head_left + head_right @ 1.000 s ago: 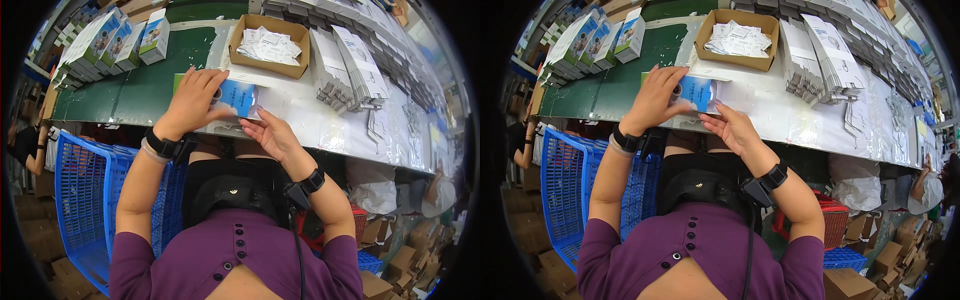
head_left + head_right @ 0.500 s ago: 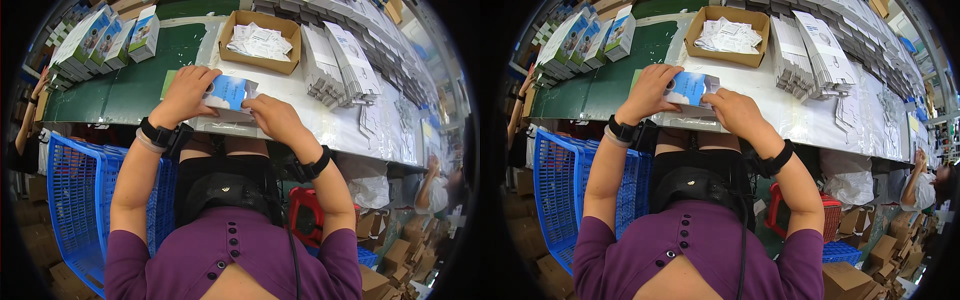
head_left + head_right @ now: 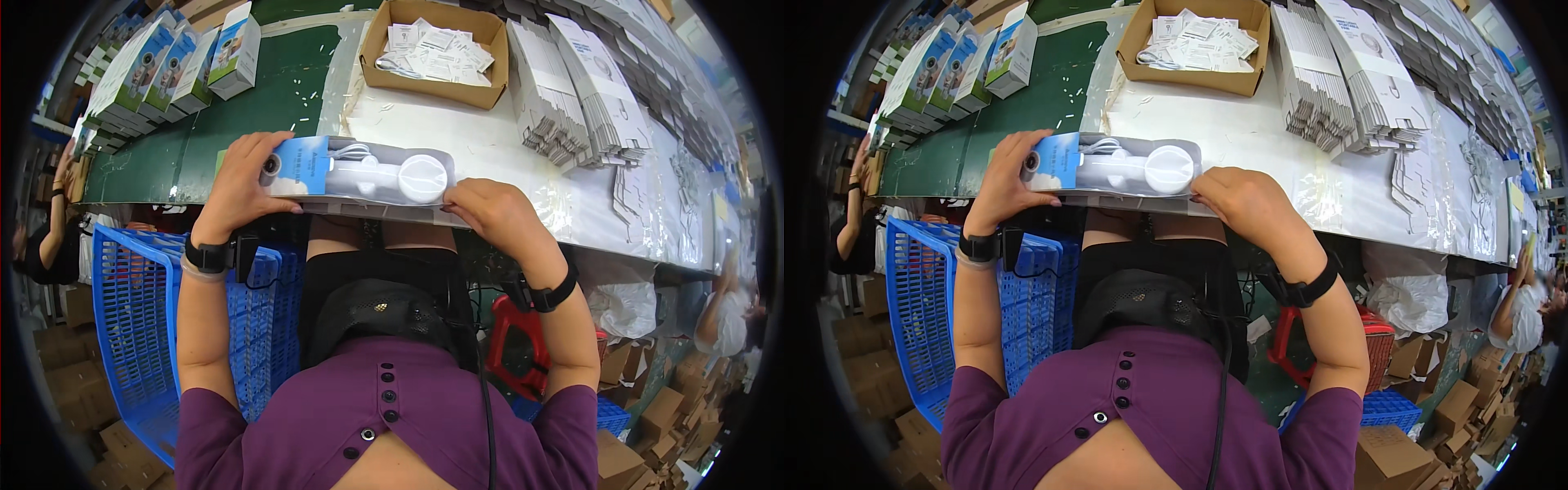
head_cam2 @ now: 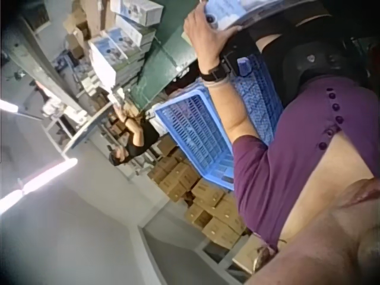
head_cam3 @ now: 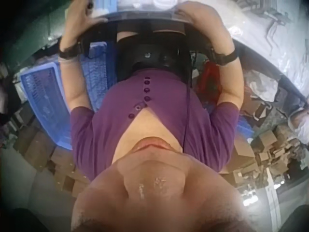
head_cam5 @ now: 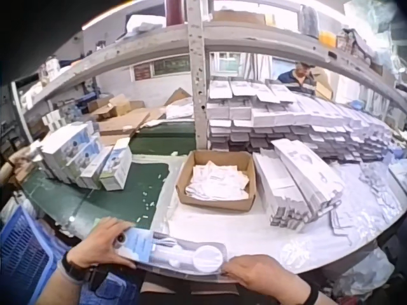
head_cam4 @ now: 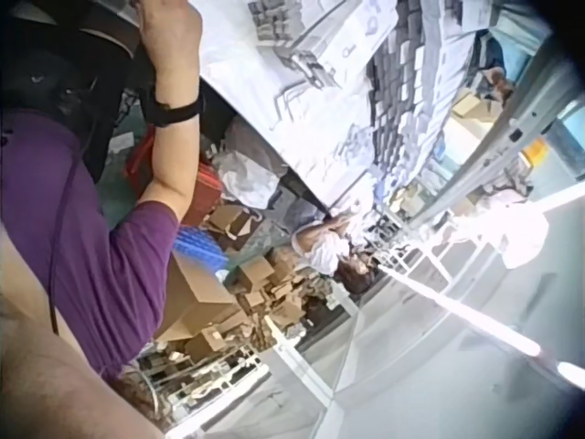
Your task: Packing manufactured items into small cardboard boxes at a factory workbench.
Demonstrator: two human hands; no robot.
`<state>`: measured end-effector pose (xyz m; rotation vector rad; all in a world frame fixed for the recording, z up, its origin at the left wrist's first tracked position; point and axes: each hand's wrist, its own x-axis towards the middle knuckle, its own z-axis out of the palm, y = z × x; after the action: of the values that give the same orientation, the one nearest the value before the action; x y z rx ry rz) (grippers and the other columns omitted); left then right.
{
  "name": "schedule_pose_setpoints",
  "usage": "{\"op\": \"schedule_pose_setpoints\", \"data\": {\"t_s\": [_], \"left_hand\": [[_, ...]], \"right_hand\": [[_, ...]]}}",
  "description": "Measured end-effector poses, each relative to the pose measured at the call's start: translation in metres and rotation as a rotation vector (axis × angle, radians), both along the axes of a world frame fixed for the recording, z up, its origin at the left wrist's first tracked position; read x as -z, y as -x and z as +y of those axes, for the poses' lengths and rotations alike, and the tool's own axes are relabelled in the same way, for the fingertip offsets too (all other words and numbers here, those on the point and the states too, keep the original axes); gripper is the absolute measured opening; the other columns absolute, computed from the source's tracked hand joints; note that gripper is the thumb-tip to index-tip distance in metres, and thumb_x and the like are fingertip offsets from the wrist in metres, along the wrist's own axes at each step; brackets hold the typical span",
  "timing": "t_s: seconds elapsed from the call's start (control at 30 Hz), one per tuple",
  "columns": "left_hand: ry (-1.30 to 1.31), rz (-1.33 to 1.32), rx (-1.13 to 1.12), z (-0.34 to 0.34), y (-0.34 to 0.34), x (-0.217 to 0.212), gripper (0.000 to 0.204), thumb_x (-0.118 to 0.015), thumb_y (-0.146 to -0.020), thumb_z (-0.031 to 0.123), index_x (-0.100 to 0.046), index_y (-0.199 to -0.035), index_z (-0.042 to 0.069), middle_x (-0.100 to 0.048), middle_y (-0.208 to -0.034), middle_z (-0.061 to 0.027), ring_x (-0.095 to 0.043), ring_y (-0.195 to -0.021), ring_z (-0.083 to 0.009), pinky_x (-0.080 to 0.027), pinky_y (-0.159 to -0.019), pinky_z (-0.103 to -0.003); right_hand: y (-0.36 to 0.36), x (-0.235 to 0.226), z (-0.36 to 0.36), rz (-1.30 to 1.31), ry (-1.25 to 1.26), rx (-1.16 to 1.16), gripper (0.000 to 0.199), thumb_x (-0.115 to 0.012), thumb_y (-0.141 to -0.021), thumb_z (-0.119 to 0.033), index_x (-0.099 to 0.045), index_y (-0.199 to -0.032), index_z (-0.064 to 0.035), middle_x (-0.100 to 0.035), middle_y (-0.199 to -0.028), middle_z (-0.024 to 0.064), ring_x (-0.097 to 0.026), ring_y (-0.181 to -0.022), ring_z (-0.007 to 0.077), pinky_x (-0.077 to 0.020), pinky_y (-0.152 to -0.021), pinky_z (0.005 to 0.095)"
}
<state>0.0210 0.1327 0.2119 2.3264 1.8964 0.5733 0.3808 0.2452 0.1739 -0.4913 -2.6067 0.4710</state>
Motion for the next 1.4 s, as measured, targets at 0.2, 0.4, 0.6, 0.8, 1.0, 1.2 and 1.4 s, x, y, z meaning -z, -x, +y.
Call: {"op": "schedule_pose_setpoints", "data": {"t_s": [0.2,0.4,0.6,0.8,1.0,1.2,1.4], "left_hand": [[-0.108,0.032,0.016,-0.006,0.002,0.000,0.095,-0.093,-0.043,0.029,-0.056,-0.128,0.009,-0.060,-0.120,-0.0117,-0.052,-0.113,-0.0346,-0.040,-0.100,-0.043],[-0.117,0.067,0.014,-0.003,-0.003,0.001,0.094,-0.092,-0.044,0.030,-0.056,-0.128,0.009,-0.060,-0.118,-0.0117,-0.053,-0.112,-0.0351,-0.041,-0.098,-0.043],[0.022,0.015,-0.033,0.022,-0.018,0.004,0.091,-0.090,-0.053,0.038,-0.054,-0.130,0.008,-0.060,-0.118,-0.0131,-0.054,-0.111,-0.0348,-0.042,-0.097,-0.043],[-0.175,0.079,-0.023,0.055,-0.020,0.022,0.090,-0.087,-0.057,0.043,-0.052,-0.131,0.007,-0.060,-0.116,-0.0134,-0.055,-0.109,-0.0336,-0.041,-0.097,-0.042],[-0.167,0.105,0.006,0.068,-0.039,0.026,0.089,-0.085,-0.061,0.045,-0.050,-0.134,0.007,-0.058,-0.119,-0.0135,-0.053,-0.112,-0.0369,-0.039,-0.100,-0.045],[-0.175,0.086,0.042,0.059,-0.032,0.025,0.087,-0.085,-0.060,0.044,-0.051,-0.131,0.007,-0.058,-0.118,-0.0128,-0.053,-0.110,-0.0365,-0.040,-0.098,-0.044],[-0.089,0.093,-0.002,0.044,-0.035,0.019,0.087,-0.087,-0.055,0.044,-0.054,-0.127,0.007,-0.060,-0.110,-0.0103,-0.055,-0.105,-0.0307,-0.040,-0.095,-0.040]], "right_hand": [[-0.003,0.002,-0.007,-0.019,-0.142,0.017,0.018,-0.068,-0.079,-0.008,-0.061,-0.096,-0.0085,-0.062,-0.081,0.0074,-0.064,-0.075,0.0267,-0.0518,-0.063,0.0369],[-0.003,0.008,-0.005,0.013,-0.163,0.038,0.017,-0.068,-0.080,-0.008,-0.061,-0.095,-0.0086,-0.063,-0.082,0.0080,-0.065,-0.076,0.0271,-0.0520,-0.063,0.0368],[0.009,0.008,0.023,0.054,-0.024,0.103,0.012,-0.067,-0.084,-0.010,-0.063,-0.095,-0.0075,-0.066,-0.087,0.0105,-0.065,-0.079,0.0301,-0.0523,-0.067,0.0382],[0.026,0.010,0.048,0.045,0.035,0.245,0.014,-0.067,-0.085,-0.011,-0.065,-0.098,-0.0056,-0.067,-0.090,0.0123,-0.065,-0.081,0.0331,-0.0524,-0.071,0.0394],[0.036,0.010,0.036,0.040,0.043,0.213,0.015,-0.067,-0.085,-0.010,-0.064,-0.099,-0.0050,-0.067,-0.091,0.0132,-0.065,-0.082,0.0337,-0.0525,-0.071,0.0388],[0.036,0.009,0.011,0.015,0.035,0.239,0.017,-0.067,-0.085,-0.009,-0.064,-0.102,-0.0052,-0.067,-0.092,0.0131,-0.066,-0.082,0.0322,-0.0531,-0.071,0.0378],[0.033,-0.027,0.018,-0.104,0.162,0.157,0.018,-0.068,-0.085,-0.010,-0.067,-0.103,-0.0051,-0.069,-0.091,0.0131,-0.068,-0.079,0.0268,-0.0532,-0.069,0.0344]]}}
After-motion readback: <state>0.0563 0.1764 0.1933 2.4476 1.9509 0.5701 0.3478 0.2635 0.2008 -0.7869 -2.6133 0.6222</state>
